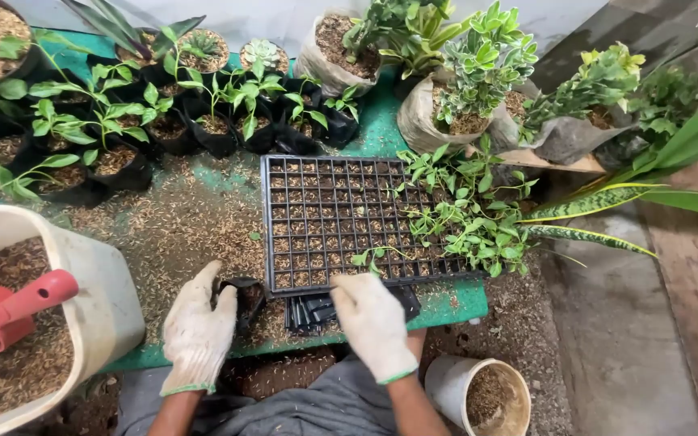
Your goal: The person is transplanting small seedlings from a tray into individual black plastic bags filled with soil using a small red scoop.
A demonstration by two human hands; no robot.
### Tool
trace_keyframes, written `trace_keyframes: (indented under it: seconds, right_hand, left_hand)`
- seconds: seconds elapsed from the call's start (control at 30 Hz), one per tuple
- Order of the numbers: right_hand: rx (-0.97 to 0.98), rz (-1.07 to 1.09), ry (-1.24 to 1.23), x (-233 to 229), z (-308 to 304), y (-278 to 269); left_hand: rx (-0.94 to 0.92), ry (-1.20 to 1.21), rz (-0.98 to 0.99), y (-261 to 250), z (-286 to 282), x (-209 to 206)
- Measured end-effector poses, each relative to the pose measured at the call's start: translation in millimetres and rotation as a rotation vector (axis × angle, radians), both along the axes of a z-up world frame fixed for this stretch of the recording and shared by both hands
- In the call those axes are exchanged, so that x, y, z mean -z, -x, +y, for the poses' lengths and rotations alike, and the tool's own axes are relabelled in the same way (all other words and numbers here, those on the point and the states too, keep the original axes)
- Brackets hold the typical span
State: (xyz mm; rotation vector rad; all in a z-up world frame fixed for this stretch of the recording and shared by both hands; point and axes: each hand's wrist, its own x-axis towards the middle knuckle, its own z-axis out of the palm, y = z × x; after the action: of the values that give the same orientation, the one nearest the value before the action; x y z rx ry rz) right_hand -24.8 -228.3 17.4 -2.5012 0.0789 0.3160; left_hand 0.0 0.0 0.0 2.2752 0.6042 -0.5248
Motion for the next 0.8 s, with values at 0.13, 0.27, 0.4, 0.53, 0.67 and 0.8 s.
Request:
trace_keyframes:
  seconds: [0.13, 0.27, 0.4, 0.53, 0.67, 0.8]
  right_hand:
    - [0.3, 0.186, 0.302, 27.8, -72.8, -26.2]
    - [0.065, -0.012, 0.437, 87.0, -127.4, -49.8]
    - [-0.077, 0.009, 0.525, 90.9, -132.6, -67.4]
    - [0.051, 0.0, 0.438, 69.2, -128.5, -64.3]
    - [0.405, -0.055, -0.039, 10.4, -99.8, -46.3]
    - [0.549, 0.007, -0.481, 5.0, -55.2, -30.7]
  left_hand:
    - [-0.031, -0.017, 0.044, 2.6, -5.6, -17.9]
    - [-0.094, -0.023, 0.091, 5.6, -4.8, -29.5]
    - [-0.091, -0.034, 0.065, 12.5, 1.2, -27.1]
    - [-0.146, -0.03, 0.12, 16.8, 3.7, -38.9]
    - [-0.136, -0.01, 0.022, 21.8, 9.4, -29.0]
    - [-0.111, -0.01, -0.243, 34.0, 12.4, 16.0]
